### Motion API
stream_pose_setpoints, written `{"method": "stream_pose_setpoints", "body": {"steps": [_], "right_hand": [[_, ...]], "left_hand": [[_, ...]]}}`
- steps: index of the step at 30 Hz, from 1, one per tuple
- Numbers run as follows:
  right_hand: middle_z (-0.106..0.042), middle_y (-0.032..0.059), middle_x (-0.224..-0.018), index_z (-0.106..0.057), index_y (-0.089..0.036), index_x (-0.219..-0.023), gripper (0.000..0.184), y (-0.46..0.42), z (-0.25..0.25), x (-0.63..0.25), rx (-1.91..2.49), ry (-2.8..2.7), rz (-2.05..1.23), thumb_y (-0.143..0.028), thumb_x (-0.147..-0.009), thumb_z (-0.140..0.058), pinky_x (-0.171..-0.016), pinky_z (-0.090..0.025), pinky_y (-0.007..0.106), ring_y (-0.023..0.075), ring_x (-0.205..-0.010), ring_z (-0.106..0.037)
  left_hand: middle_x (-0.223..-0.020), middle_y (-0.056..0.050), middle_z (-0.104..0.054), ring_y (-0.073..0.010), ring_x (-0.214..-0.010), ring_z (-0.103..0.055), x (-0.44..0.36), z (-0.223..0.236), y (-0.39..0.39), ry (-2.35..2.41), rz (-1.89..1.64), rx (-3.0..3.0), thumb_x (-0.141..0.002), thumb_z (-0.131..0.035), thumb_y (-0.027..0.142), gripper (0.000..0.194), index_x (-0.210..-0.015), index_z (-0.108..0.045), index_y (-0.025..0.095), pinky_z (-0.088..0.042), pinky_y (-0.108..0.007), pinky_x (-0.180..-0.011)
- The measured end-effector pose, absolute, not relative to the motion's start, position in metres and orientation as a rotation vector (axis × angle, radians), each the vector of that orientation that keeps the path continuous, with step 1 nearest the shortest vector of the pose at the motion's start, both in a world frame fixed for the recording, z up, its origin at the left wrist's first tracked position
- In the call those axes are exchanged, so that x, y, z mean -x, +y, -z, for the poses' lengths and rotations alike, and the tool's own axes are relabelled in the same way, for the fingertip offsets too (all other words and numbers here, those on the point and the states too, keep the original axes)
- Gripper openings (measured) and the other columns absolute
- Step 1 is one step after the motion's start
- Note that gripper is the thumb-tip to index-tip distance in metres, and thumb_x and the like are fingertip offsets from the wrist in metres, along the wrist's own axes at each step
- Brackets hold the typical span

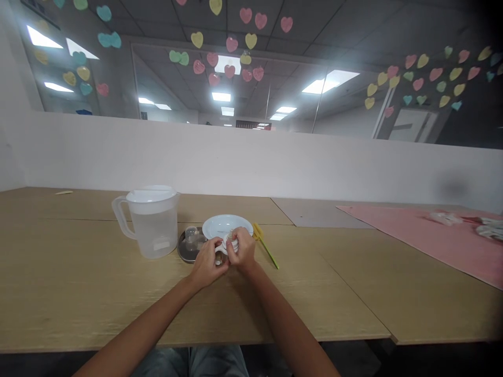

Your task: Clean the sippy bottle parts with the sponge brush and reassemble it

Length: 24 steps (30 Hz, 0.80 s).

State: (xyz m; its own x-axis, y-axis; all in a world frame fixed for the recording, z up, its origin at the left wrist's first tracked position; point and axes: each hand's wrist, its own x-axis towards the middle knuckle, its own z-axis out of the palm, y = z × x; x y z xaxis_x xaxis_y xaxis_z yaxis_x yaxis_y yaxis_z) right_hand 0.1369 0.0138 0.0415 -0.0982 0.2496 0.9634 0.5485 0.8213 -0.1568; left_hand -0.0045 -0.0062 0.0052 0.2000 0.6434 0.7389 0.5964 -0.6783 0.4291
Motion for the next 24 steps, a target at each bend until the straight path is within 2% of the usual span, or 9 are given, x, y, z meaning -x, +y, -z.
{"method": "stream_pose_setpoints", "body": {"steps": [2,6,15,18,24], "right_hand": [[-0.052,0.0031,-0.071,-0.042,-0.02,-0.074,0.001,0.0145,-0.0407,-0.1371,0.576,-1.672,0.154,-0.022,-0.074,-0.042,-0.062,-0.041,0.03,0.0172,-0.068,-0.051],[-0.057,0.0044,-0.081,-0.044,-0.02,-0.072,0.007,0.0175,-0.039,-0.1379,0.521,-1.597,-0.089,-0.018,-0.069,-0.039,-0.071,-0.045,0.031,0.0183,-0.079,-0.056],[-0.061,0.0027,-0.072,-0.054,-0.019,-0.066,0.014,0.0207,-0.0427,-0.1377,0.621,-1.483,-0.31,-0.017,-0.069,-0.04,-0.071,-0.045,0.03,0.0182,-0.074,-0.058],[-0.058,0.0013,-0.067,-0.052,-0.019,-0.065,0.013,0.0206,-0.0426,-0.1383,0.699,-1.499,-0.263,-0.017,-0.068,-0.04,-0.067,-0.043,0.028,0.0172,-0.069,-0.057],[-0.051,0.0013,-0.061,-0.049,-0.02,-0.066,0.009,0.0138,-0.04,-0.1402,0.707,-1.542,0.159,-0.015,-0.067,-0.041,-0.059,-0.038,0.028,0.0158,-0.06,-0.049]], "left_hand": [[-0.105,-0.01,-0.056,-0.0259,-0.097,-0.056,0.004,-0.0059,-0.0069,1.248,-1.512,-2.378,-0.07,-0.061,0.03,0.049,-0.112,-0.041,0.016,-0.047,-0.043,-0.084],[-0.106,-0.011,-0.055,-0.0263,-0.099,-0.055,0.0035,-0.0075,-0.0082,1.284,-1.486,-2.321,-0.07,-0.061,0.032,0.053,-0.115,-0.037,0.015,-0.046,-0.043,-0.086],[-0.105,-0.01,-0.056,-0.026,-0.1,-0.055,0.0059,-0.0065,-0.0089,1.244,-1.471,-2.297,-0.071,-0.061,0.031,0.057,-0.119,-0.035,0.017,-0.044,-0.042,-0.087],[-0.104,-0.009,-0.057,-0.0258,-0.099,-0.055,0.0054,-0.0072,-0.0093,1.25,-1.472,-2.29,-0.07,-0.062,0.032,0.057,-0.119,-0.037,0.016,-0.044,-0.041,-0.086],[-0.1,-0.008,-0.056,-0.0243,-0.095,-0.056,0.0043,-0.0078,-0.0091,1.303,-1.49,-2.254,-0.069,-0.062,0.03,0.059,-0.12,-0.036,0.017,-0.044,-0.04,-0.085]]}}
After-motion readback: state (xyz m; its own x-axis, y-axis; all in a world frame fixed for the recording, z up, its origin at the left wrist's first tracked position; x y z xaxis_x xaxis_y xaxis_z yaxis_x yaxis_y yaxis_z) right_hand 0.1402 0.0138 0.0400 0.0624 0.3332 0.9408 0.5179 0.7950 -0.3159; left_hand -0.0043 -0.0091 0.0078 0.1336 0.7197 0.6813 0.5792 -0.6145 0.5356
